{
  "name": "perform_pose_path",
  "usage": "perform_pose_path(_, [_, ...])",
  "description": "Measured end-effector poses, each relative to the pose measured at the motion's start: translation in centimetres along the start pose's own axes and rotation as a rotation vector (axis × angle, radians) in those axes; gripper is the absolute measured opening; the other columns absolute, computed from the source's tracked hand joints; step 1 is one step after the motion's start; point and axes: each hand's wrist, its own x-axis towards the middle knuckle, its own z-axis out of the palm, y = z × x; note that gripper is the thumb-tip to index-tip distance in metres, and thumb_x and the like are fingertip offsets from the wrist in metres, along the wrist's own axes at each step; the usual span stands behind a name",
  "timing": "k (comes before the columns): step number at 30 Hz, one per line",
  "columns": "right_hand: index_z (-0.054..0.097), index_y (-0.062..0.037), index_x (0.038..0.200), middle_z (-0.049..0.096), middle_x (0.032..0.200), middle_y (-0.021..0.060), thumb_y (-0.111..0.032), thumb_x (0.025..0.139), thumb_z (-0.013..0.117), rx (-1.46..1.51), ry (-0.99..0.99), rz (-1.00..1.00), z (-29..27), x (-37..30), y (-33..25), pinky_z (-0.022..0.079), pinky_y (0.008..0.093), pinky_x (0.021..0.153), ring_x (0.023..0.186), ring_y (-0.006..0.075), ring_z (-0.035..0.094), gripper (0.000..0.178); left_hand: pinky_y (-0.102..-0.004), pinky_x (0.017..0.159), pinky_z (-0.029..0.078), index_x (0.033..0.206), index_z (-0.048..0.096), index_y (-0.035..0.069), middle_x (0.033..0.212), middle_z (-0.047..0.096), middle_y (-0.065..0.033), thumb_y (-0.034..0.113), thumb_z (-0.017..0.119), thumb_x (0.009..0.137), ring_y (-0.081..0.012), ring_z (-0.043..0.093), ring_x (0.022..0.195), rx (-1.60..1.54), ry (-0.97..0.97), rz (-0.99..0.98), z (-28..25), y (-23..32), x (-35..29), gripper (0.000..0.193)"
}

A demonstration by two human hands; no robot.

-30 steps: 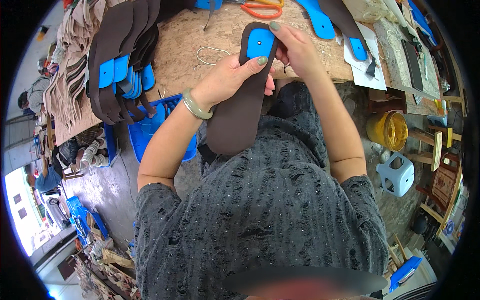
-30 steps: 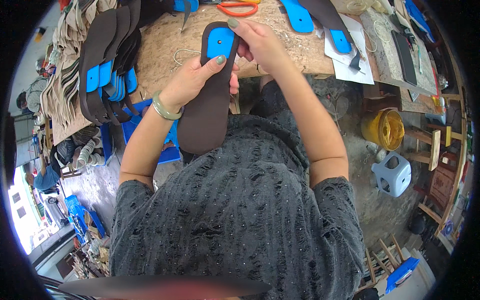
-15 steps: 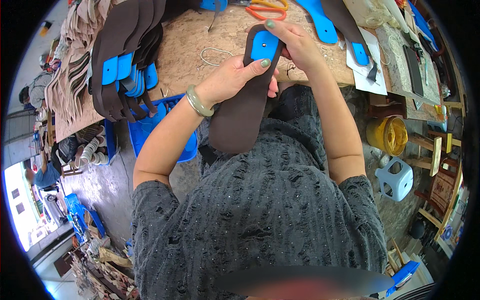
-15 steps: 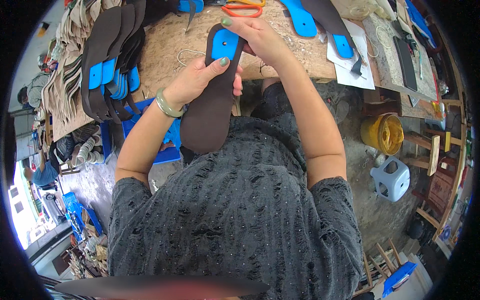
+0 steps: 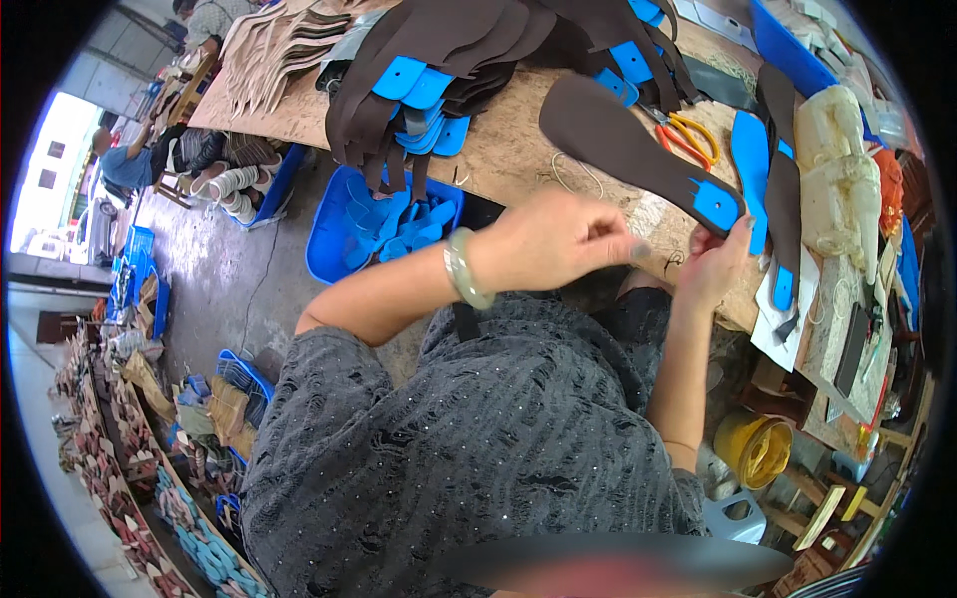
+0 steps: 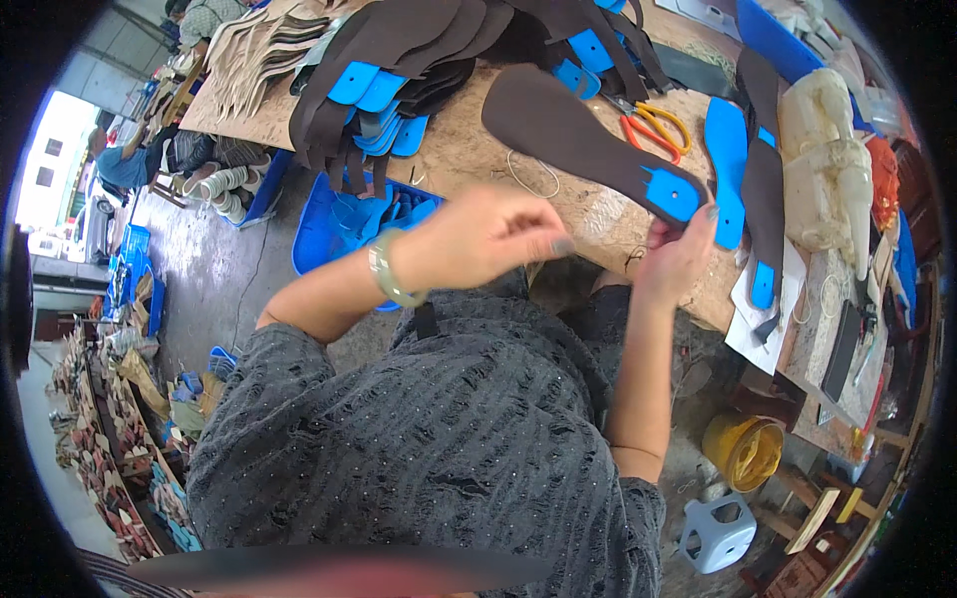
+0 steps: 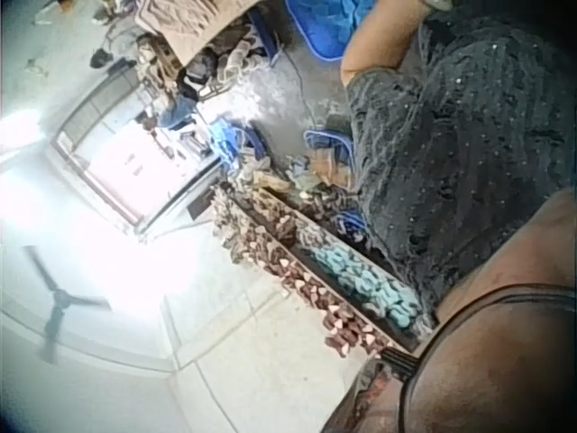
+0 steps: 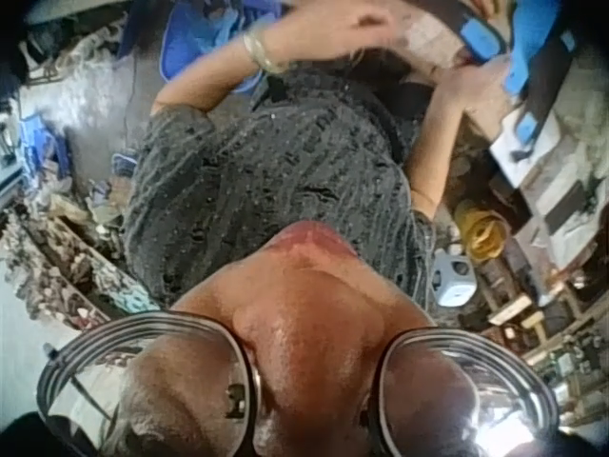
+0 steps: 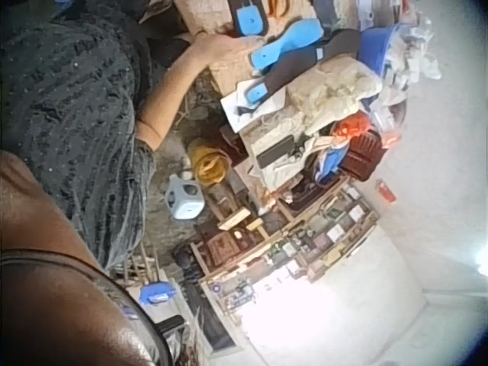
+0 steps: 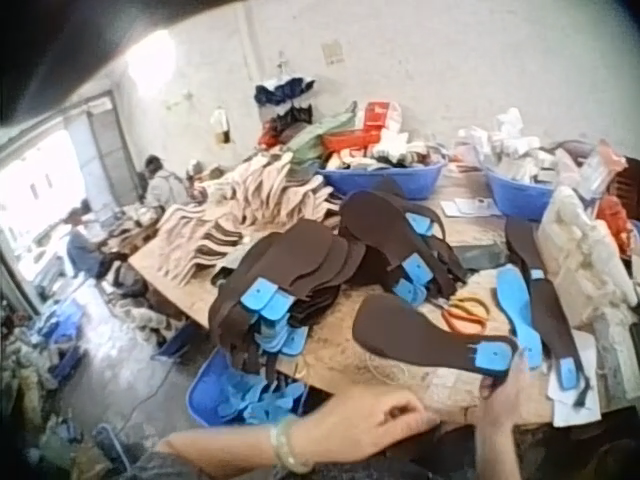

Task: Assembling shoe components by hand, including aligning and trimming insoles.

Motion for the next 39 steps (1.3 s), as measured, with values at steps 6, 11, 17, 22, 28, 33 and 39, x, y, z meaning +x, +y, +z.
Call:
perform_pose_path(6, [0.034,0.0004,0.129,0.058,0.096,0.0150,-0.007,0.094,0.042,-0.344,-0.597,-0.100,1.1,-6.9,4.6,0.050,0.0262,0.059,0.066,0.0153,0.058,0.037,-0.0290,0.083,0.049,0.110,0.052,0.007,0.099,0.060,-0.0052,0.031,0.058,0.095,-0.0114,0.060,0.090,-1.243,0.352,-0.109,5.6,-6.3,4.8,0.029])
perform_pose_path(11, [0.044,0.0011,0.128,0.068,0.098,0.0121,-0.003,0.089,0.059,-0.673,-0.808,-0.485,1.3,-8.2,5.2,0.052,0.0290,0.067,0.073,0.0182,0.065,0.042,-0.0299,0.083,0.047,0.137,0.039,-0.004,0.111,0.059,-0.0082,0.015,0.066,0.081,-0.0137,0.057,0.096,-0.790,0.677,-0.047,3.7,-7.4,5.3,0.065])
perform_pose_path(17, [0.060,-0.0055,0.114,0.069,0.088,0.0102,-0.009,0.085,0.066,-0.723,-0.542,-0.562,-1.8,-4.0,2.1,0.053,0.0329,0.062,0.070,0.0227,0.067,0.030,-0.0413,0.100,0.040,0.140,0.039,0.003,0.134,0.043,-0.0269,0.020,0.068,0.078,-0.0349,0.049,0.117,0.583,0.501,-0.296,-2.0,-11.9,1.3,0.071])
perform_pose_path(22, [0.061,-0.0016,0.111,0.066,0.100,0.0145,-0.012,0.088,0.063,-0.949,-0.157,-0.580,-7.0,3.2,-0.7,0.050,0.0373,0.079,0.090,0.0277,0.064,0.025,-0.0475,0.107,0.032,0.137,0.042,0.003,0.142,0.036,-0.0241,0.019,0.071,0.078,-0.0419,0.035,0.129,0.913,0.707,0.018,-1.1,-12.7,1.0,0.068])
perform_pose_path(28, [0.060,-0.0054,0.115,0.060,0.114,0.0147,-0.018,0.083,0.067,-1.362,0.037,-0.540,-14.1,9.1,-4.6,0.045,0.0413,0.089,0.107,0.0337,0.056,0.035,-0.0416,0.099,0.041,0.117,0.059,0.002,0.129,0.053,-0.0182,0.020,0.069,0.082,-0.0349,0.051,0.118,0.351,0.518,0.272,4.5,-8.5,3.6,0.041])
perform_pose_path(33, [0.059,-0.0083,0.119,0.057,0.121,0.0127,-0.024,0.080,0.069,-1.693,-0.106,-0.515,-15.1,9.0,-4.4,0.045,0.0417,0.090,0.111,0.0327,0.054,0.043,-0.0377,0.095,0.045,0.112,0.063,0.003,0.123,0.058,-0.0137,0.014,0.065,0.084,-0.0317,0.057,0.113,0.173,0.352,0.342,7.7,-6.3,6.0,0.030])
perform_pose_path(39, [0.059,-0.0075,0.118,0.060,0.115,0.0101,-0.028,0.076,0.073,-1.498,-0.158,-0.584,-12.1,9.0,-3.2,0.047,0.0438,0.084,0.104,0.0310,0.056,0.049,-0.0334,0.087,0.049,0.108,0.064,0.002,0.117,0.061,-0.0130,0.013,0.064,0.087,-0.0270,0.062,0.102,-0.082,0.284,0.331,9.8,-6.2,7.2,0.024])
